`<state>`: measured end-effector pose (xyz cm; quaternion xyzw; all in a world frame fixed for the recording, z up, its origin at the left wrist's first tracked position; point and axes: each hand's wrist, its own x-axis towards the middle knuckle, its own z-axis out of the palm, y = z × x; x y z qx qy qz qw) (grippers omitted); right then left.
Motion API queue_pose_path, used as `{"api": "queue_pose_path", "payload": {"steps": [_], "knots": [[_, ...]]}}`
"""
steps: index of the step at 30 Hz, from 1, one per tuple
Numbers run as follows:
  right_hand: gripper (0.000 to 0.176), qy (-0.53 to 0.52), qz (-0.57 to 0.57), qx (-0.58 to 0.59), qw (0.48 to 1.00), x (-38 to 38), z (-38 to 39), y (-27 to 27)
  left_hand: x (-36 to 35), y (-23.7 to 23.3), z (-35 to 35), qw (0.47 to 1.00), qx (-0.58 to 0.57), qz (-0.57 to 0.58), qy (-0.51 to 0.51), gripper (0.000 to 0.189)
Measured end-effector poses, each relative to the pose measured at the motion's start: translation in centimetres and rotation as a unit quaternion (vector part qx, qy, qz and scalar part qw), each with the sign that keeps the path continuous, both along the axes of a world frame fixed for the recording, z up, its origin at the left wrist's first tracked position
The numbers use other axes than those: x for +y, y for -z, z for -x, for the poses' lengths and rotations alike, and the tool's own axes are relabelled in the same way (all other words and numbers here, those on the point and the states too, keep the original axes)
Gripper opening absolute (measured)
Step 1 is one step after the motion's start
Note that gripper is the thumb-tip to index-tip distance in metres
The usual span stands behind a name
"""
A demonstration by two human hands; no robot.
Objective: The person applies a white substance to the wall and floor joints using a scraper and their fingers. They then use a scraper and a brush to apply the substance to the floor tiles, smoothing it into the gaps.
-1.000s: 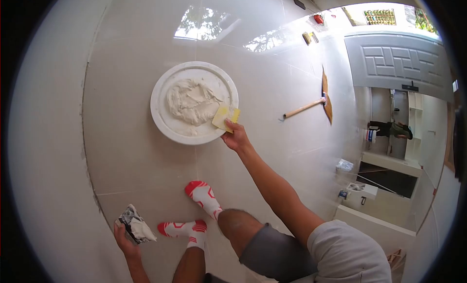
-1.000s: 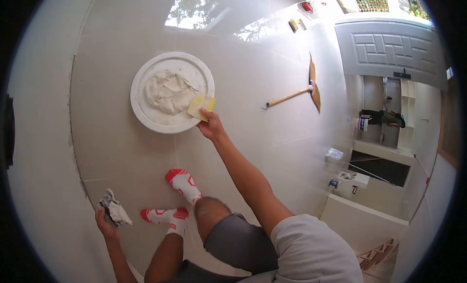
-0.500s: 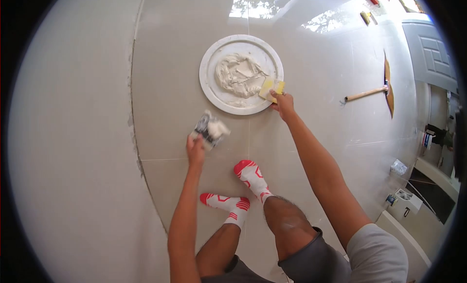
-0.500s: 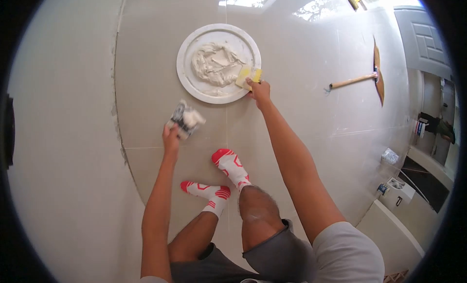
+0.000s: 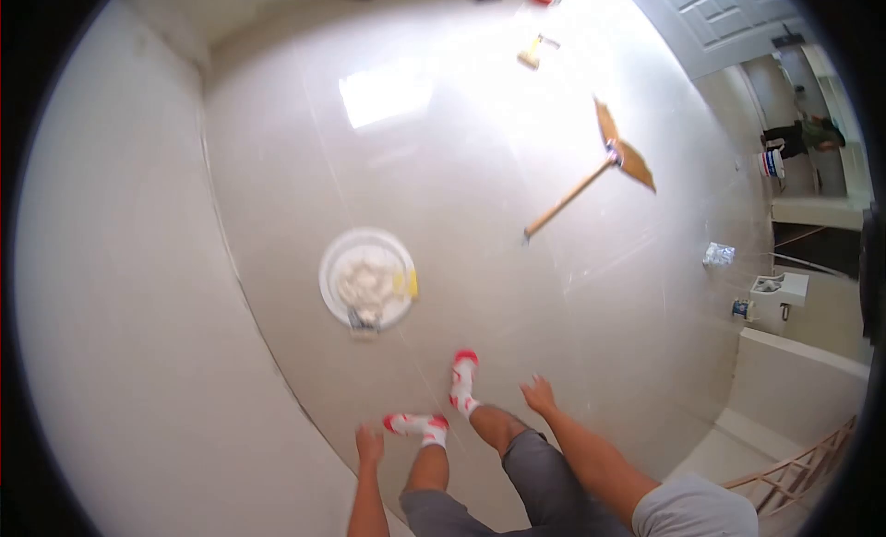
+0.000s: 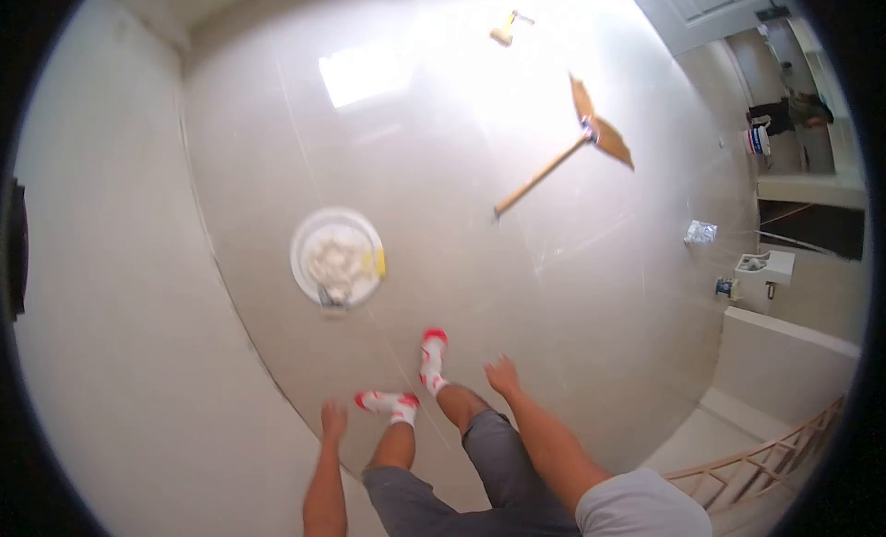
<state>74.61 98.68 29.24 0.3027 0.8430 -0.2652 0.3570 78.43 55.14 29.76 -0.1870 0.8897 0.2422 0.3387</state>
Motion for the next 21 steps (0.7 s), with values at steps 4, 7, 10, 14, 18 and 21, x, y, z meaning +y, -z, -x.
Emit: {"api": "queue_pose_path", "payload": {"steps": [4, 7, 10, 14, 18, 21], "knots": [[0.059, 0.089, -0.042, -0.069, 0.993, 5.0, 2.2, -10.1, -1.6, -10.7, -4.2, 0.989, -0.027, 0.119, -0.082, 0.015], [0.055, 0.096, -0.049, 0.055, 0.993, 8.8, 8.6, -13.7, -0.4, -15.0, -2.3, 0.943, -0.046, 0.01, -0.331, 0.013], [0.052, 0.16, 0.009, 0.165, 0.973, 13.0, 16.5, -13.5, 4.9, -17.2, 3.8, 0.964, -0.019, 0.136, -0.227, 0.015], [0.049, 0.146, -0.001, 0.287, 0.947, 15.9, 28.7, -15.7, 9.0, -14.5, 14.8, 0.996, -0.032, -0.021, -0.083, 0.037], [0.047, 0.204, 0.079, 0.32, 0.922, 16.8, 40.1, -20.1, 14.3, -13.0, 31.4, 0.994, 0.038, -0.052, -0.089, 0.038], [0.049, 0.097, 0.009, 0.251, 0.963, 19.0, 45.9, -13.1, 19.7, -20.1, 51.3, 0.969, 0.121, -0.101, -0.192, 0.038]]}}
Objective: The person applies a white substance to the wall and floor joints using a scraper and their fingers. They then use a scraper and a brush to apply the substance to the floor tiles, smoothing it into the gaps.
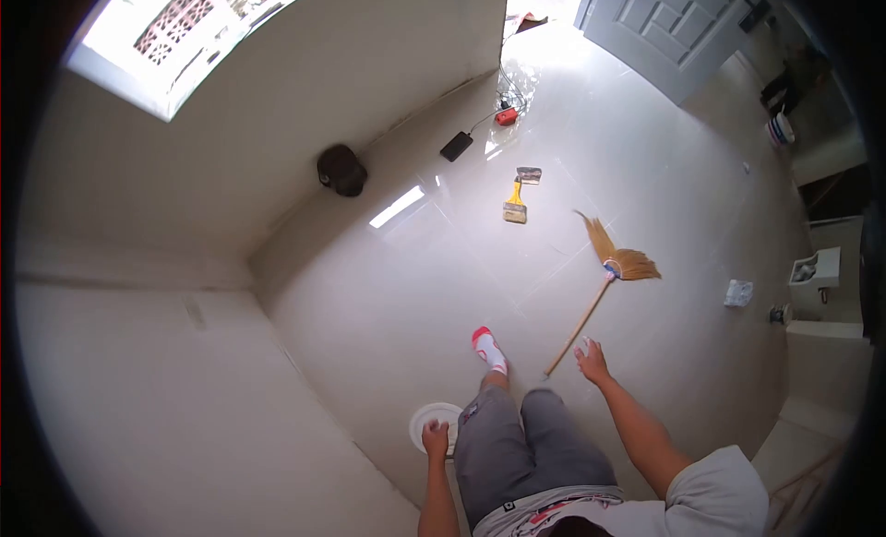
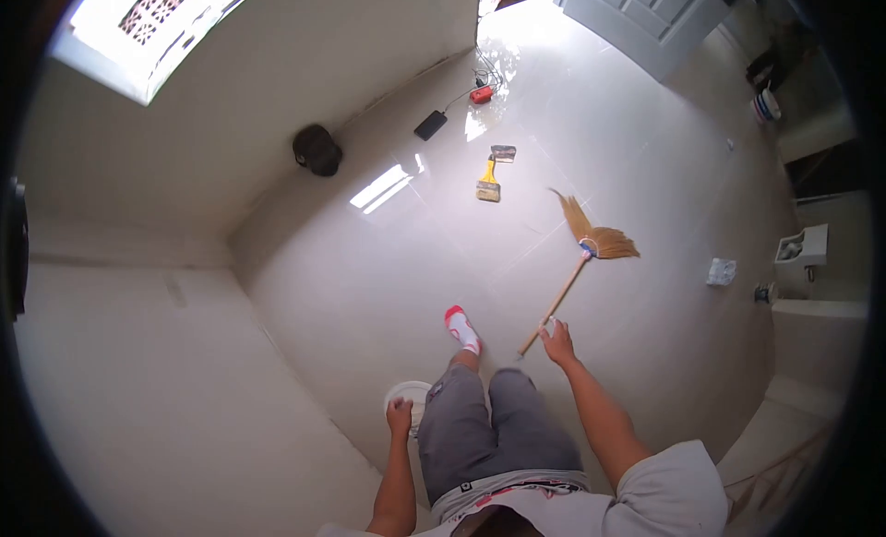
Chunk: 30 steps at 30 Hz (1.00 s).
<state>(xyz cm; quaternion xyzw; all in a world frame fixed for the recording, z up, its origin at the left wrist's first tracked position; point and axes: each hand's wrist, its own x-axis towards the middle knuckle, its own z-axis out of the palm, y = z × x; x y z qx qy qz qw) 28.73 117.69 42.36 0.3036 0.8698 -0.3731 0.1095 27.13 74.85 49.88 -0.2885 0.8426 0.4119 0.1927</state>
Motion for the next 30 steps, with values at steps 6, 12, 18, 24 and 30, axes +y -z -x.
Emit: {"api": "queue_pose_path", "payload": {"steps": [6, 12, 18, 24, 30], "knots": [[0.048, 0.2, 0.166, 0.018, 0.965, -0.1, 15.1, -6.5, 2.9, -4.9, 23.5, 0.991, 0.09, 0.006, 0.1, 0.042], [0.045, 0.356, 0.371, 0.09, 0.853, 6.9, 33.8, -4.1, 11.2, -5.6, 45.2, 0.967, 0.112, 0.048, 0.223, 0.05], [0.053, 0.314, 0.265, 0.057, 0.91, 13.9, 55.0, 9.5, 21.2, 6.4, 64.6, 0.938, 0.071, 0.066, 0.332, 0.06], [0.06, 0.38, 0.26, 0.13, 0.878, 20.5, 72.7, 21.9, 29.5, 23.9, 78.1, 0.875, 0.084, 0.142, 0.455, 0.09], [0.079, 0.345, 0.131, 0.176, 0.912, 27.4, 82.3, 31.0, 34.8, 36.1, 83.8, 0.821, 0.191, 0.178, 0.509, 0.096]]}}
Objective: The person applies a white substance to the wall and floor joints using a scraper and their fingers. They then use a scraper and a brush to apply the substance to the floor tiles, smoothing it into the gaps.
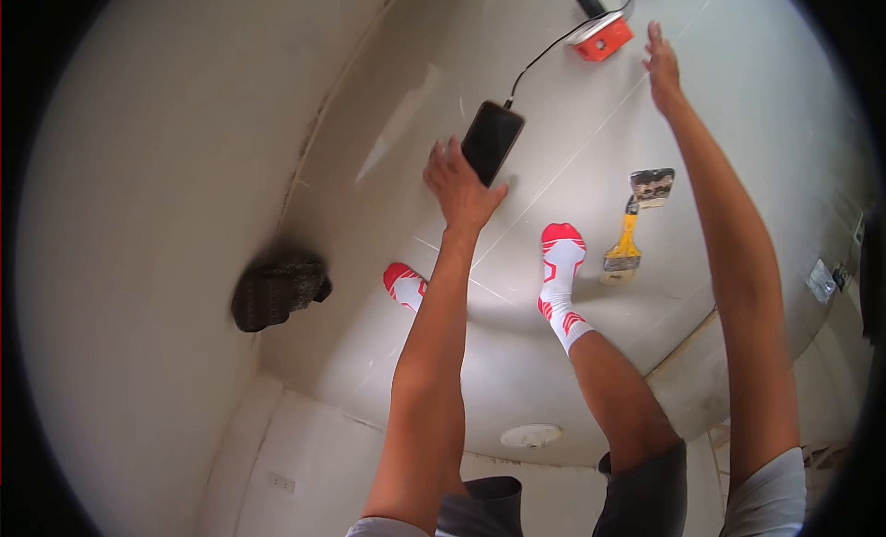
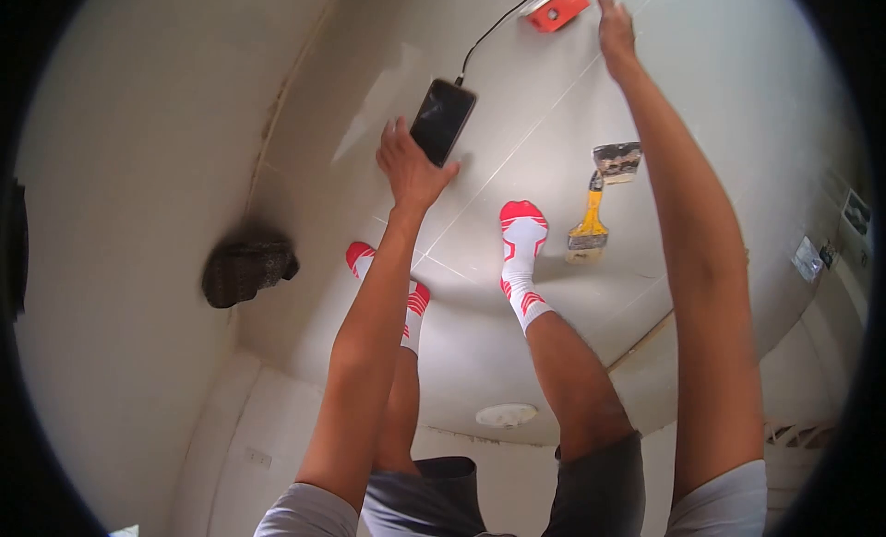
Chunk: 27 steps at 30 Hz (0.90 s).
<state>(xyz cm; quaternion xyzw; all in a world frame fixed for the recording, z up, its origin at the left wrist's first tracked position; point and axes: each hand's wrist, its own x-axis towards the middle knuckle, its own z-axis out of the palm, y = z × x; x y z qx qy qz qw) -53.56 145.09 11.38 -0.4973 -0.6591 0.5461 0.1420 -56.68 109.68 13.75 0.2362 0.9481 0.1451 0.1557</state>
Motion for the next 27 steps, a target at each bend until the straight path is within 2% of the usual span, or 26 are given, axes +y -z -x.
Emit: {"api": "queue_pose_path", "payload": {"steps": [5, 8, 12, 14, 15, 17, 18, 20, 27], "knots": [[0.07, 0.006, 0.032, 0.006, 0.999, -1.3, 2.9, 0.1, 0.7, 3.0, 0.4, 0.998, 0.016, -0.059, 0.002, 0.092], [0.063, 0.033, -0.012, 0.007, 0.999, -2.9, 3.9, 0.1, -0.1, 3.1, 0.7, 0.996, 0.009, -0.087, 0.008, 0.09], [0.06, -0.028, -0.088, 0.027, 0.995, -5.8, 5.2, 0.3, -0.7, 2.5, 2.5, 0.998, 0.004, -0.066, 0.021, 0.085], [0.058, -0.097, -0.065, -0.093, 0.989, -6.6, 6.0, 0.3, -1.7, 2.5, 4.1, 0.997, 0.036, -0.058, 0.023, 0.081], [0.058, -0.095, -0.066, -0.096, 0.989, -7.8, 6.7, 0.1, -2.4, 2.7, 5.2, 0.995, 0.058, -0.071, 0.027, 0.081], [0.059, -0.06, -0.086, 0.091, 0.99, -11.3, 8.8, -0.6, -3.7, 2.7, 7.4, 0.993, 0.079, -0.082, 0.032, 0.081], [0.059, -0.058, -0.085, 0.091, 0.991, -12.6, 9.4, -1.0, -4.3, 2.5, 8.5, 0.994, 0.085, -0.068, 0.031, 0.08], [0.052, -0.08, -0.263, -0.041, 0.961, -14.6, 10.5, -2.1, -5.3, 2.0, 10.6, 0.994, 0.092, -0.055, 0.032, 0.08], [0.051, -0.084, -0.246, -0.083, 0.962, -16.9, 13.9, -5.1, -7.1, 1.0, 14.5, 0.99, 0.11, -0.062, 0.066, 0.077]]}}
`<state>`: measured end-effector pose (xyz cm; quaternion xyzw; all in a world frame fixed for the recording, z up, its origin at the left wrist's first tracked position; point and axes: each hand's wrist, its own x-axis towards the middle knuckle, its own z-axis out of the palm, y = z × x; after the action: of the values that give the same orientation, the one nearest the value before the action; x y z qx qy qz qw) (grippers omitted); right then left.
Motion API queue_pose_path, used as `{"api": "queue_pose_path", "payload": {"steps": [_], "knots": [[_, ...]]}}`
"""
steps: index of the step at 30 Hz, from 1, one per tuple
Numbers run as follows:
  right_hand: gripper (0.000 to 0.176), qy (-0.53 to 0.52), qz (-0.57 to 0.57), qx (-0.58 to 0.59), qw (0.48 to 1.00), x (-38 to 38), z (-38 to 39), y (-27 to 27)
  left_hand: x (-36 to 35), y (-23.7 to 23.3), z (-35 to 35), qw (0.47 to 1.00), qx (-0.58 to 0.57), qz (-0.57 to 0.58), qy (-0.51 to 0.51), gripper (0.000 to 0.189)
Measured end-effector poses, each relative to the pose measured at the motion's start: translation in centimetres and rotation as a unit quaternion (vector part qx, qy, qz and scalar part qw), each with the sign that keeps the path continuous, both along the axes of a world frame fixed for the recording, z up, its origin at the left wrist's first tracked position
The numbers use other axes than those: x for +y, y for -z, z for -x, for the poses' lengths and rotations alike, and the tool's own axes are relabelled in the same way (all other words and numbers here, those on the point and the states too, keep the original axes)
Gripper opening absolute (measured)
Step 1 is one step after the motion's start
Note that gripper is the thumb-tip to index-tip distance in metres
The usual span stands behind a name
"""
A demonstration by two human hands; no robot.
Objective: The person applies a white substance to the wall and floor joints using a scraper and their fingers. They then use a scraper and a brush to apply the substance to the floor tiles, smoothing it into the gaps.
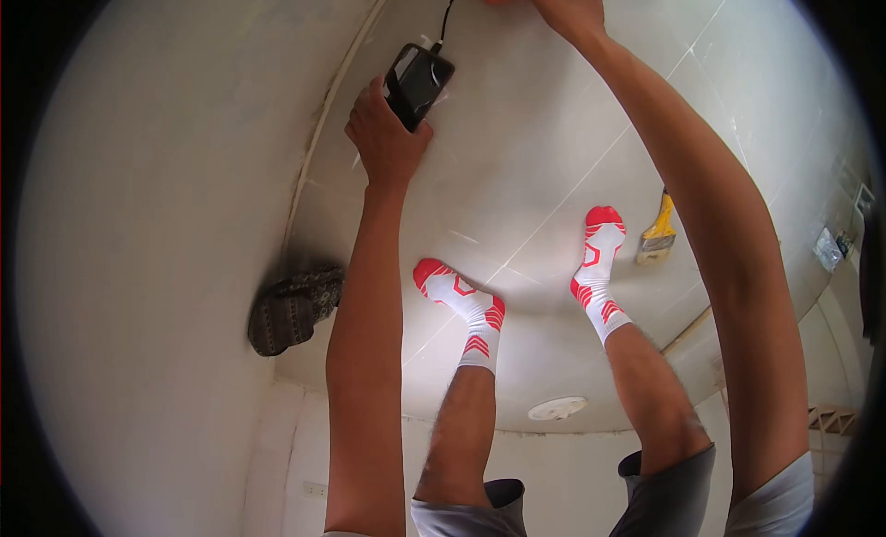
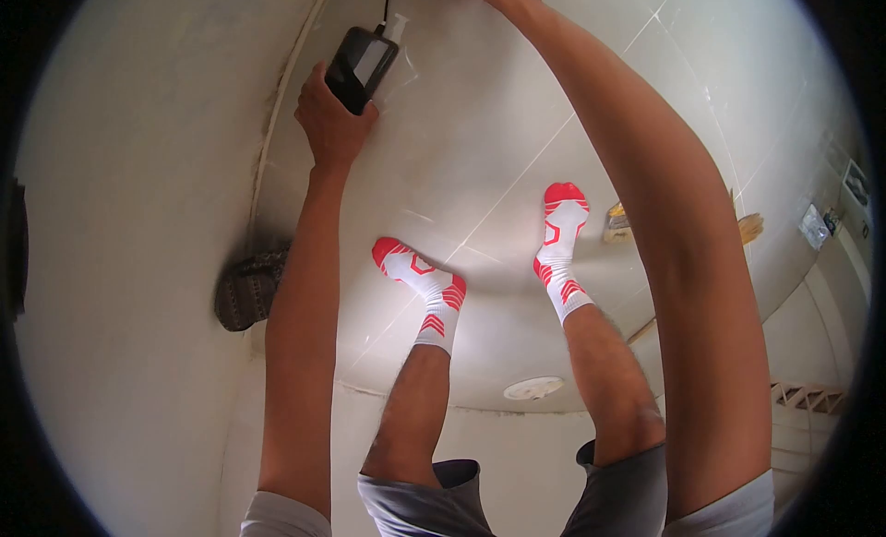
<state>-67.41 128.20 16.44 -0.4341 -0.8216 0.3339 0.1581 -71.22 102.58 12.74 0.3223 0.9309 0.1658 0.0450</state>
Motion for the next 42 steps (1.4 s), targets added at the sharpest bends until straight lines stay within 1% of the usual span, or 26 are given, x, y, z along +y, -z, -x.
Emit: {"api": "queue_pose_path", "payload": {"steps": [3, 5, 9, 12, 14, 15, 16, 17, 19, 22, 23, 24, 25, 26, 27, 28, 30, 32, 33, 35, 36, 37, 38, 39, 41, 42], "knots": [[0.054, -0.004, -0.008, -0.019, 1.0, -0.3, 0.9, 0.9, -0.4, 0.1, 0.1, 1.0, -0.003, -0.005, 0.002, 0.076], [0.057, -0.125, -0.168, -0.088, 0.974, -0.2, 1.5, 3.1, -0.3, 0.4, 0.1, 0.999, 0.019, -0.026, 0.014, 0.076], [0.059, -0.162, -0.136, -0.047, 0.976, -1.4, 1.8, 2.9, -0.3, 0.5, 0.5, 0.999, 0.028, -0.02, 0.029, 0.077], [0.061, -0.116, -0.114, -0.03, 0.986, -2.0, 2.3, 2.6, -0.1, 0.1, 1.3, 0.999, 0.015, -0.01, 0.028, 0.079], [0.05, -0.076, -0.051, -0.061, 0.994, -2.3, 2.1, 1.6, 0.1, -0.4, 1.7, 0.998, -0.053, -0.009, 0.022, 0.078], [0.05, -0.079, -0.045, -0.059, 0.994, -2.4, 1.8, 1.6, -0.1, -0.2, 1.6, 0.999, -0.051, -0.002, 0.019, 0.078], [0.051, -0.083, -0.051, -0.056, 0.994, -2.5, 1.3, 2.0, -0.3, 0.1, 1.3, 0.999, -0.013, -0.031, 0.021, 0.078], [0.052, -0.087, -0.05, -0.049, 0.994, -2.6, 0.6, 2.2, -1.1, 0.2, 1.0, 0.998, 0.027, -0.053, 0.025, 0.079], [0.054, -0.092, -0.035, -0.032, 0.995, -2.6, -1.4, 2.8, -3.5, 0.1, -1.0, 0.997, 0.007, -0.077, -0.016, 0.08], [0.057, -0.086, -0.053, -0.008, 0.995, -2.8, -5.3, 3.1, -11.9, -2.3, -5.7, 0.999, 0.0, -0.022, -0.029, 0.067], [0.058, -0.083, 0.006, -0.037, 0.996, -2.9, -7.3, 3.1, -15.1, -4.0, -7.2, 0.998, 0.024, 0.003, -0.054, 0.055], [0.057, -0.073, 0.021, -0.06, 0.995, -3.1, -9.4, 3.5, -18.6, -5.5, -8.3, 0.992, 0.043, 0.049, -0.108, 0.048], [0.056, -0.063, 0.035, -0.085, 0.994, -3.4, -11.7, 3.8, -21.9, -7.4, -8.8, 0.987, 0.063, 0.059, -0.137, 0.044], [0.051, -0.057, 0.032, -0.095, 0.993, -3.8, -14.0, 4.2, -24.9, -9.7, -9.0, 0.976, 0.121, 0.096, -0.151, 0.044], [0.047, -0.051, 0.028, -0.105, 0.993, -4.3, -16.5, 4.6, -27.3, -11.2, -9.0, 0.961, 0.129, 0.115, -0.218, 0.048], [0.048, -0.059, 0.048, -0.146, 0.986, -4.7, -18.8, 4.6, -28.9, -12.8, -8.6, 0.942, 0.17, 0.152, -0.244, 0.058], [0.047, -0.076, 0.061, -0.197, 0.975, -6.1, -23.3, 5.1, -31.8, -13.6, -7.8, 0.893, 0.083, 0.223, -0.381, 0.068], [0.046, -0.112, 0.038, -0.207, 0.971, -7.7, -27.2, 5.5, -34.2, -13.0, -6.6, 0.869, 0.011, 0.153, -0.471, 0.06], [0.046, -0.141, 0.015, -0.21, 0.967, -8.4, -28.9, 5.3, -34.6, -13.3, -5.6, 0.872, 0.004, 0.14, -0.469, 0.06], [0.046, -0.101, 0.057, -0.259, 0.959, -10.4, -30.9, 4.1, -34.5, -14.3, -4.4, 0.875, -0.094, 0.289, -0.377, 0.045], [0.047, -0.103, 0.102, -0.257, 0.956, -10.8, -31.1, 2.9, -33.4, -14.8, -4.6, 0.879, -0.096, 0.28, -0.374, 0.045], [0.048, -0.104, 0.15, -0.254, 0.95, -11.2, -31.3, 1.6, -31.8, -15.6, -4.9, 0.908, -0.069, 0.266, -0.315, 0.037], [0.048, -0.099, 0.147, -0.252, 0.951, -11.6, -31.3, 0.4, -30.2, -16.7, -5.1, 0.932, -0.037, 0.253, -0.256, 0.03], [0.047, -0.086, 0.172, -0.26, 0.946, -11.9, -31.2, -0.7, -28.2, -17.8, -5.6, 0.934, -0.036, 0.25, -0.252, 0.03], [0.046, -0.068, 0.195, -0.263, 0.942, -11.9, -31.6, -2.4, -23.5, -20.1, -6.9, 0.962, -0.054, 0.225, -0.148, 0.023], [0.046, -0.074, 0.206, -0.263, 0.94, -11.8, -32.0, -3.0, -21.2, -21.2, -7.2, 0.971, -0.066, 0.19, -0.132, 0.028]]}}
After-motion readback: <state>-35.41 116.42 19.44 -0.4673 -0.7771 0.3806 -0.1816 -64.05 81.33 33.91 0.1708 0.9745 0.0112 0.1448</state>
